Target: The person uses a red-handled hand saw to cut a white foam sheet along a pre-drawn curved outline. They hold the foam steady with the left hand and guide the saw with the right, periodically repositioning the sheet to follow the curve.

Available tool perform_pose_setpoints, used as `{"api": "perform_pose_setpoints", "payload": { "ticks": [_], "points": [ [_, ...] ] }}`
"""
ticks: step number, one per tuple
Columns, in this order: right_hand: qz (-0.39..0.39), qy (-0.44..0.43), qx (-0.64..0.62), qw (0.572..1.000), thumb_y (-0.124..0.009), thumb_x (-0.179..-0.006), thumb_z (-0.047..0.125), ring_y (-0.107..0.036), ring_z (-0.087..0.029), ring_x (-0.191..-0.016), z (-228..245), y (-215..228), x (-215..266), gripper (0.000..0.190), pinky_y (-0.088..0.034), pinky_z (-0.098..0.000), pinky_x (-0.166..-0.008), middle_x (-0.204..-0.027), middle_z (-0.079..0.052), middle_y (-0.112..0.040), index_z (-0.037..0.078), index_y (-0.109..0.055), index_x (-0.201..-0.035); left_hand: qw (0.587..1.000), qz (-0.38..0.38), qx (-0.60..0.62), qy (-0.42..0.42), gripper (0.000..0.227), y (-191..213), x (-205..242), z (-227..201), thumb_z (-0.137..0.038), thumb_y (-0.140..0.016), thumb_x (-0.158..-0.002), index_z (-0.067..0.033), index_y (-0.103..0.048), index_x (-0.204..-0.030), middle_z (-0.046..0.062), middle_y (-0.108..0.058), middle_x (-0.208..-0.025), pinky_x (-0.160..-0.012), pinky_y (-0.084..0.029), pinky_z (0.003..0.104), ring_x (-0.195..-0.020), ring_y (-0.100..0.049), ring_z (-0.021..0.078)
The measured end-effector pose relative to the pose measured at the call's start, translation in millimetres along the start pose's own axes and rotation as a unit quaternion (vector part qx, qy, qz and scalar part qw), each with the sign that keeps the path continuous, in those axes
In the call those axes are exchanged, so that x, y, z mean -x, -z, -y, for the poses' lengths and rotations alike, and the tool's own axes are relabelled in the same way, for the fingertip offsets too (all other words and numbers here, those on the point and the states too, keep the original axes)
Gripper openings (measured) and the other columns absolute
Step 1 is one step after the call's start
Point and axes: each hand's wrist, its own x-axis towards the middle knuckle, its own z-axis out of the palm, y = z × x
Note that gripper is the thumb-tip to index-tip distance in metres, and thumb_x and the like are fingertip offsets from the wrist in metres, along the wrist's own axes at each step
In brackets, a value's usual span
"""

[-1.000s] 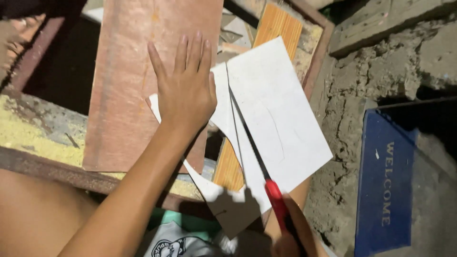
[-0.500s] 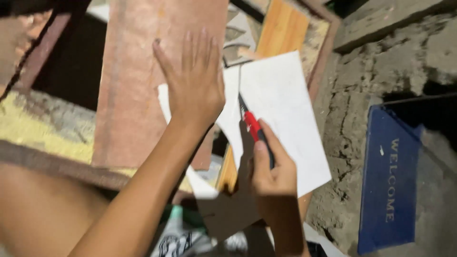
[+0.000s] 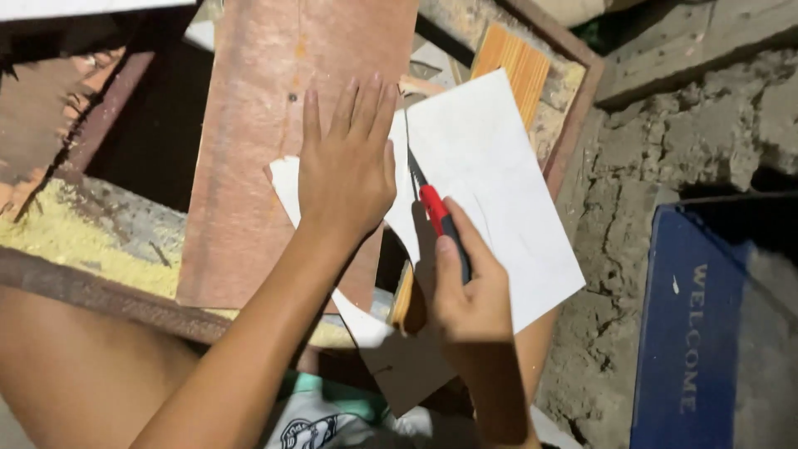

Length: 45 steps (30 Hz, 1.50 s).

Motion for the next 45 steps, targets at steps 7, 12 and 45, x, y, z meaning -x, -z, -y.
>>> {"api": "perform_pose_setpoints", "payload": {
  "ticks": [7,12,45],
  "points": [
    [0.058,-0.169,-0.025,0.984,-0.051,-0.098,0.031,-0.041,-0.008,-0.074,13,25,2,0.054,-0.031,-0.0254,-0.064,-0.089,0.004,-0.050,0.014,-0.060,-0.148,0.999,-0.005,0.002,0.042,0.062,-6,17,-19,-0.024,-0.051,-0.102,-0.0090,-0.040,-0.162,0.012,-0.037,-0.168,-0.125,-0.015,0.064,-0.154,-0.035,0.0317],
    [0.089,-0.118,-0.048,0.988,-0.051,-0.101,0.029,-0.029,-0.006,-0.048,14,29,-7,0.053,-0.021,-0.0259,-0.042,-0.059,0.007,-0.044,0.012,-0.058,-0.151,0.998,-0.040,-0.032,0.037,0.063,-7,8,-10,-0.028,-0.054,-0.100,-0.0074,-0.045,-0.159,0.011,-0.045,-0.164,-0.127,-0.021,0.053,-0.150,-0.041,0.0271],
    [-0.026,-0.026,-0.036,0.999,-0.050,-0.100,0.027,-0.057,-0.016,-0.134,-22,14,33,0.047,-0.037,-0.0284,-0.118,-0.142,-0.007,-0.065,0.016,-0.057,-0.145,0.997,0.058,-0.015,0.039,0.066,5,-6,1,-0.026,-0.038,-0.108,0.0012,-0.022,-0.166,0.017,-0.024,-0.173,-0.127,-0.006,0.059,-0.160,-0.018,0.0295]
  ]
}}
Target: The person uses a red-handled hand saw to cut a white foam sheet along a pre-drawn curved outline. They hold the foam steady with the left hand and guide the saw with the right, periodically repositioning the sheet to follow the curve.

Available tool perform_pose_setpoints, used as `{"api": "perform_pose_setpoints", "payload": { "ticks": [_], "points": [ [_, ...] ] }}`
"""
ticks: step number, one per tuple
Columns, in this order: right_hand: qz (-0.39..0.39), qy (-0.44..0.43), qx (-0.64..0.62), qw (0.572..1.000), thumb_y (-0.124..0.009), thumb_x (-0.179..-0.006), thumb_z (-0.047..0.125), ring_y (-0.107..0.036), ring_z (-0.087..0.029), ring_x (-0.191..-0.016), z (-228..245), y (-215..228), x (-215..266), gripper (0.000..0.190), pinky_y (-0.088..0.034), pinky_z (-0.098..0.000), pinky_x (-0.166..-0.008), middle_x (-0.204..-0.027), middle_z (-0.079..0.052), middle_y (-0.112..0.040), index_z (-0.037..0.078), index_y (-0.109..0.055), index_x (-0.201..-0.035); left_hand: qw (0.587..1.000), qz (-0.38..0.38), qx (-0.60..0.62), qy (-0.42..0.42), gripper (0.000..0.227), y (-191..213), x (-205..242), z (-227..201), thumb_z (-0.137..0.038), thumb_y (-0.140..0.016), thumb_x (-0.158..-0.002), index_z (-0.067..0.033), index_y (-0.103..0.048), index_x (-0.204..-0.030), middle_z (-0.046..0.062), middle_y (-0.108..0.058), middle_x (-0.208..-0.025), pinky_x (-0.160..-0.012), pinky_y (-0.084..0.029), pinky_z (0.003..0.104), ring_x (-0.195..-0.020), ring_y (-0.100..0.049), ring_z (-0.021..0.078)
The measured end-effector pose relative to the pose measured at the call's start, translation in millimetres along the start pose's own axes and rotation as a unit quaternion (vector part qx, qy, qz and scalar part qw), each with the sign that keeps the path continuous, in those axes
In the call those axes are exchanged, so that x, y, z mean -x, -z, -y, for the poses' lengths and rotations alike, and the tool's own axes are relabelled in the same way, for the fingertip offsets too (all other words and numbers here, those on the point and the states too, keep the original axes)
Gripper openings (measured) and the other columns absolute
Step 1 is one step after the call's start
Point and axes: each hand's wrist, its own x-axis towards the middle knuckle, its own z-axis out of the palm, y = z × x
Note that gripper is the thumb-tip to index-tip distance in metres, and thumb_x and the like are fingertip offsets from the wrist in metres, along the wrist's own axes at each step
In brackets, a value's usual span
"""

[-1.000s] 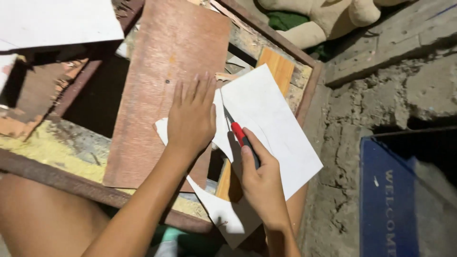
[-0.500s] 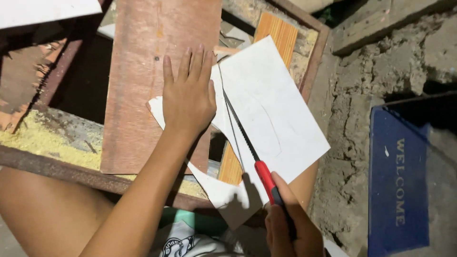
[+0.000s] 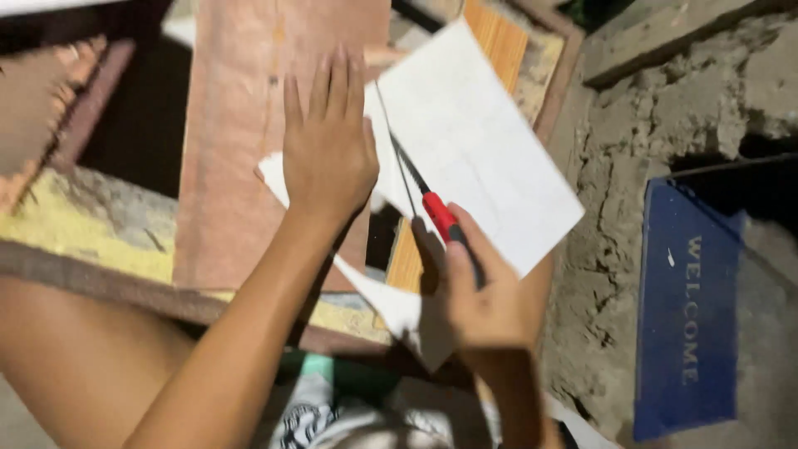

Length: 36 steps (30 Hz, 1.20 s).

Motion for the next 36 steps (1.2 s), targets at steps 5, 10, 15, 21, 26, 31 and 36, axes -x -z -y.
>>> {"api": "perform_pose_setpoints", "payload": {
  "ticks": [5,10,15,21,26,31,36],
  "points": [
    [0.073,-0.097,0.066,0.990,-0.051,-0.099,0.034,-0.033,-0.009,-0.051,47,33,7,0.052,-0.029,-0.0233,-0.049,-0.058,0.005,-0.044,0.013,-0.066,-0.144,0.999,0.007,0.048,-0.006,0.061,-1,5,-4,-0.030,-0.030,-0.111,-0.0072,-0.023,-0.167,0.011,-0.020,-0.173,-0.127,0.000,0.059,-0.160,-0.008,0.0251],
    [0.066,-0.228,0.008,0.971,-0.051,-0.096,0.030,-0.034,-0.015,-0.039,61,26,-3,0.055,-0.027,-0.0310,-0.034,-0.052,-0.003,-0.044,0.021,-0.062,-0.150,0.998,-0.035,0.046,-0.015,0.060,-19,8,-3,-0.024,-0.040,-0.106,-0.0053,-0.035,-0.163,0.014,-0.033,-0.169,-0.126,-0.006,0.065,-0.157,-0.028,0.0317],
    [0.074,0.039,0.044,0.996,-0.052,-0.101,0.014,-0.065,-0.038,-0.120,18,-4,-46,0.043,-0.056,-0.0526,-0.093,-0.121,-0.033,-0.070,0.000,-0.062,-0.140,0.990,-0.120,0.069,-0.020,0.055,-16,2,-5,-0.021,-0.051,-0.102,-0.0052,-0.050,-0.154,0.015,-0.048,-0.160,-0.124,-0.017,0.063,-0.149,-0.042,0.0321],
    [0.059,0.045,0.044,0.996,-0.051,-0.102,0.014,-0.064,-0.040,-0.121,15,-7,-47,0.041,-0.053,-0.0534,-0.097,-0.122,-0.035,-0.068,-0.004,-0.061,-0.138,0.993,-0.095,0.069,-0.001,0.052,-18,6,-9,-0.021,-0.046,-0.105,-0.0074,-0.050,-0.155,0.014,-0.046,-0.163,-0.126,-0.006,0.065,-0.154,-0.032,0.0290],
    [0.047,0.067,0.020,0.996,-0.051,-0.104,0.013,-0.063,-0.043,-0.122,22,-24,-48,0.040,-0.049,-0.0543,-0.102,-0.124,-0.038,-0.065,-0.009,-0.061,-0.136,0.993,-0.097,0.064,-0.007,0.056,-10,9,-8,-0.021,-0.050,-0.102,-0.0067,-0.049,-0.155,0.013,-0.047,-0.162,-0.125,-0.008,0.067,-0.152,-0.037,0.0294],
    [0.035,0.056,0.009,0.998,-0.051,-0.102,0.012,-0.062,-0.038,-0.113,28,-22,-66,0.040,-0.050,-0.0489,-0.096,-0.120,-0.032,-0.067,-0.008,-0.061,-0.136,0.992,-0.113,0.061,-0.012,0.056,-12,5,-10,-0.022,-0.050,-0.101,-0.0075,-0.049,-0.155,0.011,-0.047,-0.161,-0.124,-0.012,0.068,-0.151,-0.038,0.0294],
    [0.038,0.002,0.014,0.999,-0.051,-0.102,0.015,-0.064,-0.019,-0.069,13,-26,-66,0.041,-0.059,-0.0364,-0.058,-0.086,-0.020,-0.074,-0.003,-0.063,-0.137,0.995,-0.084,0.058,0.001,0.057,-14,19,-12,-0.022,-0.048,-0.102,-0.0078,-0.046,-0.158,0.011,-0.041,-0.166,-0.125,-0.004,0.070,-0.154,-0.032,0.0287]
  ]
}}
